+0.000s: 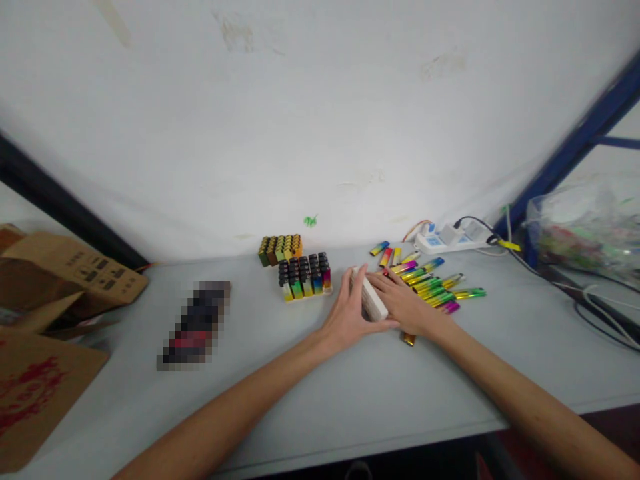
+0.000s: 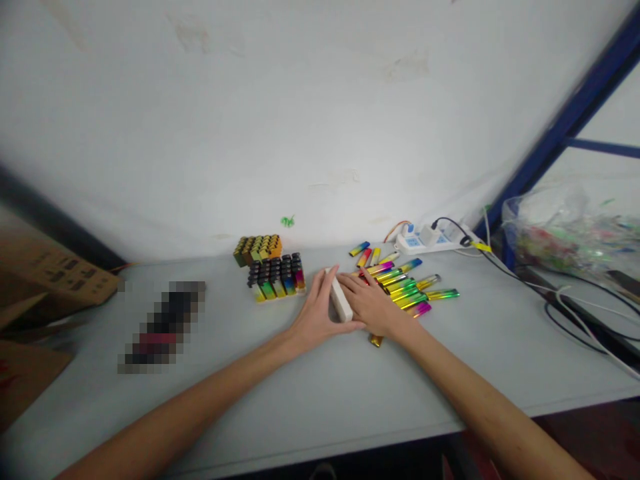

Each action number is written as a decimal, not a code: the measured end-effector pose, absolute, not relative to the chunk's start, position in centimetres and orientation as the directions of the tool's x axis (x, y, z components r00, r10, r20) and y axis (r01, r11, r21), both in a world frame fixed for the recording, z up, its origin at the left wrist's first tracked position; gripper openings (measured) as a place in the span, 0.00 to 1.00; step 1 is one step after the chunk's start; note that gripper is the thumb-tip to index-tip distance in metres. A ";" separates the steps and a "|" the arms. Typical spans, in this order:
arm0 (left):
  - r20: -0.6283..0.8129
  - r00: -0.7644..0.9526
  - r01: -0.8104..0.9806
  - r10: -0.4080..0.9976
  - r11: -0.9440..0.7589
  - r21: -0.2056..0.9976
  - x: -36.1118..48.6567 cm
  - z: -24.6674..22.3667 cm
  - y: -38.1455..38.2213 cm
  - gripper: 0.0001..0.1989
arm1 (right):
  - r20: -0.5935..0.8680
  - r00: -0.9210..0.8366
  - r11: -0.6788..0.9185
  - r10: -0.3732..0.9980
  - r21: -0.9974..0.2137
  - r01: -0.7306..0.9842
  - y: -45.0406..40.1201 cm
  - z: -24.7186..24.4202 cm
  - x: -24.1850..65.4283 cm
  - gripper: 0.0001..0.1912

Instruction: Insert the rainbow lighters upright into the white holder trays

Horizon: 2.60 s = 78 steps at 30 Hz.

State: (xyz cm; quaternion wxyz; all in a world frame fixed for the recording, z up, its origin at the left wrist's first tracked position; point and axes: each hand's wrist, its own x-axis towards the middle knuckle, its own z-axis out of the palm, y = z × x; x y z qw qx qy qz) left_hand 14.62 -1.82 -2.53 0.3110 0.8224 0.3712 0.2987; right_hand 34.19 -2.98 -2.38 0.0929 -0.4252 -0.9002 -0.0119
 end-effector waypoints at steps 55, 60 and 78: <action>0.118 0.806 0.590 0.580 -0.805 -0.069 6.6 -1.1 -4.8 0.16 | 0.266 -0.328 0.371 0.906 -0.129 0.920 0.8 -0.8 37.8 0.28; 0.090 0.744 0.668 0.662 -0.740 -0.079 6.9 -0.6 -5.9 0.17 | 0.210 -0.326 0.343 0.922 -0.051 0.938 5.4 -1.2 37.2 0.24; -0.004 0.595 0.804 0.804 -0.595 0.000 11.0 0.6 -4.8 0.11 | 0.228 -0.433 0.439 0.872 0.024 0.898 1.7 -2.3 41.7 0.16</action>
